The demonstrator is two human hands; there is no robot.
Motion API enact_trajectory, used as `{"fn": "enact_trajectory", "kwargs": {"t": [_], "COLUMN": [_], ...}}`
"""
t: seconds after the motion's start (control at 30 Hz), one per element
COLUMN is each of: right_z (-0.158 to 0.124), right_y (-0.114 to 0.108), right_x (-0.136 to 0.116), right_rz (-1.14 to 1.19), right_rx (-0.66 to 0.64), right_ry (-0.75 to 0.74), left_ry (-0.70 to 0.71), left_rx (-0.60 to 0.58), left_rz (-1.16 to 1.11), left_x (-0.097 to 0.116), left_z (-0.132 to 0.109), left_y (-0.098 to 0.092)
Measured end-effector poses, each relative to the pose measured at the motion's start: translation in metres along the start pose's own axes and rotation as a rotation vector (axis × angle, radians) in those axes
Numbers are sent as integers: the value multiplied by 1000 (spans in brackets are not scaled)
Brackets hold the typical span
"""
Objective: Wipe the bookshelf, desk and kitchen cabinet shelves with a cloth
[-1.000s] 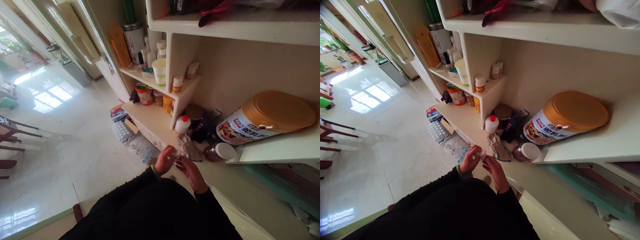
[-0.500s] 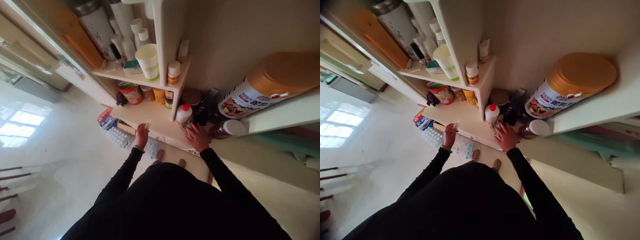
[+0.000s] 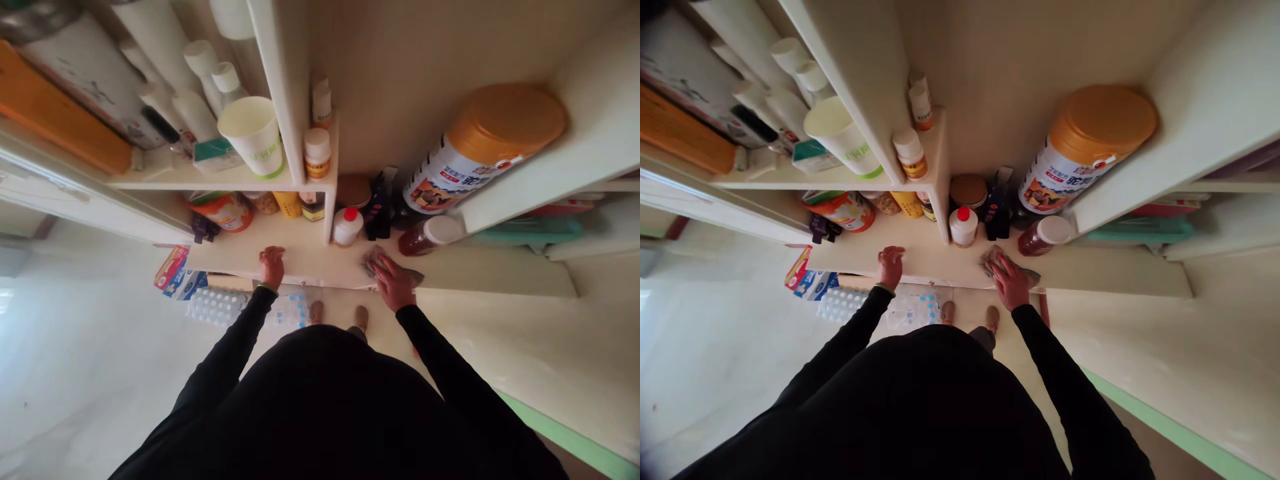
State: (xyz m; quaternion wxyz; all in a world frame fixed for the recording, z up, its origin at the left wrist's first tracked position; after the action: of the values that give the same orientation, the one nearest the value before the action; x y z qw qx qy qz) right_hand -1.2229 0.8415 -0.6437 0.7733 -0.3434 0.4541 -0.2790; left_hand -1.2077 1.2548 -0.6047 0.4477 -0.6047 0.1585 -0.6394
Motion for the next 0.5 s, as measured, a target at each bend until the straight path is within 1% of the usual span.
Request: {"fn": "enact_trajectory", "kwargs": {"t": [0.07, 0.13, 0.2, 0.23, 0.3, 0.33, 0.37, 0.4, 0.47, 0.5], "right_z": [12, 31, 48, 53, 53, 48, 41, 32, 13, 7], "right_y": [9, 23, 35, 36, 29, 20, 8, -5, -30, -39], "right_x": [-5, -17, -29, -32, -31, -25, -15, -1, 30, 43], "right_rz": [26, 72, 118, 146, 196, 210, 209, 195, 149, 127], "right_rx": [58, 76, 64, 73, 144, 215, 321, 454, 730, 833], "right_ry": [137, 227, 256, 257, 257, 274, 324, 412, 653, 755], "left_ry": [5, -13, -34, -40, -35, -30, -24, -14, 5, 13], "left_rx": [22, 30, 7, -15, -57, -69, -75, -76, -72, -69], "left_rz": [-2, -6, -9, -12, -33, -48, -62, -75, -88, -91], "left_x": [-9, -16, -18, -18, -14, -12, -9, -6, 1, 5], "left_z": [16, 33, 48, 54, 64, 67, 69, 71, 74, 76], "left_y": [-5, -6, -1, 2, 11, 16, 20, 24, 31, 35]}}
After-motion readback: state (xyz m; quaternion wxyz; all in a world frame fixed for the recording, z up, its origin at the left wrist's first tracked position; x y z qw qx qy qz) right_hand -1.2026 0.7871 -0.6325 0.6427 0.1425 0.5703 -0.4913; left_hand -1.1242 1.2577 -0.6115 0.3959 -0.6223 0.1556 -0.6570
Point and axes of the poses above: each hand's wrist, its own z-axis towards the middle knuckle, its own y-axis out of the palm, x = y × z, the point moved 7 cm from there along z, towards the middle knuckle, and after that the axes turned 3 degrees about x, right-handed, at the moved point
